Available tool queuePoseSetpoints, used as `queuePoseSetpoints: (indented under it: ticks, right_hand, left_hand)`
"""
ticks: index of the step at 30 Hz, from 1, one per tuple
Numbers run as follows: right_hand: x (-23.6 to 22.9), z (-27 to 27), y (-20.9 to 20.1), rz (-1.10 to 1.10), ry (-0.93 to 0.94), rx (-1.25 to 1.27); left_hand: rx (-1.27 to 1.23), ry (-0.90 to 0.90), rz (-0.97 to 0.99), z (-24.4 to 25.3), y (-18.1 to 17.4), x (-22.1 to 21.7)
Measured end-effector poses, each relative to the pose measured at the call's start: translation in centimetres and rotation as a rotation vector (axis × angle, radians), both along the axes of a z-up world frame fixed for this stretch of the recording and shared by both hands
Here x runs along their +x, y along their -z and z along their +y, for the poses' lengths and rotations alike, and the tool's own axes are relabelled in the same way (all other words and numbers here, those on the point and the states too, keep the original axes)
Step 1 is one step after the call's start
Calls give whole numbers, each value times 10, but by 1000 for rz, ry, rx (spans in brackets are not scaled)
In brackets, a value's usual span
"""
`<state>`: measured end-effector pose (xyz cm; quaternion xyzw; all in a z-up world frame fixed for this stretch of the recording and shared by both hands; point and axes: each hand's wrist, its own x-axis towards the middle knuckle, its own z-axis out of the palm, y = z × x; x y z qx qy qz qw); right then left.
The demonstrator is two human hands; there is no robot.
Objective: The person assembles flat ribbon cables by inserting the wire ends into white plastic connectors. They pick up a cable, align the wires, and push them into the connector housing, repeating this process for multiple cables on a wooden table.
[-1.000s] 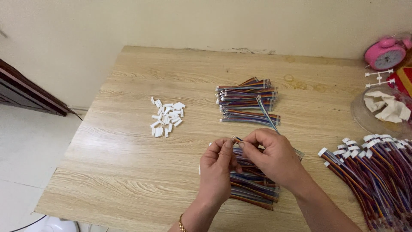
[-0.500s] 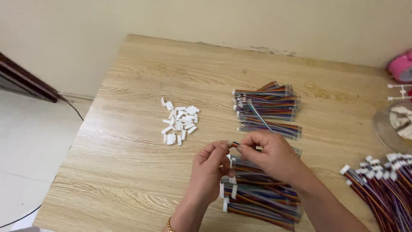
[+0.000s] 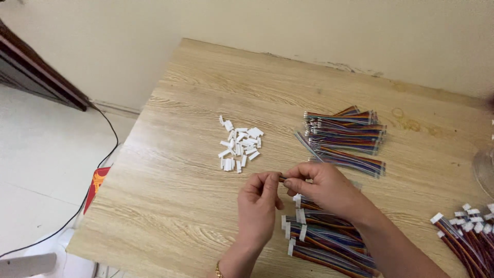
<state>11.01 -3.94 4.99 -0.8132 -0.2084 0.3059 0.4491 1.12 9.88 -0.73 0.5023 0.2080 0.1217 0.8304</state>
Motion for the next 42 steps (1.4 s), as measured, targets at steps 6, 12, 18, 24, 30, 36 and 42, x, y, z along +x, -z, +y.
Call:
queuePoseSetpoints:
  ticks: [6,12,18,24,30,36,42]
  right_hand:
    - [-21,-3,20,120,4,21]
    - [-43,4,-8,-344,-68,-135]
    - [-39,-20,2,-546,-36,-238]
    - [-25,-71,19,-211,132,-140]
    - [-8,-96,36,-110,199,-4]
    - [0,-96,20,-114,181,-36]
    - [0,-102,19,-47,188,127]
  left_hand:
    - [18,-117,10,-18,15,-21]
    - [-35,-169,-24,-25,26,-24]
    - [79,-71,11,-12,29,-18]
    - [1255,-218,135,40,11,5]
    - [1695,-147,159,52,43,47]
    - [1658,-115,313,52,41,61]
    - [1693,24,308,38,28,57]
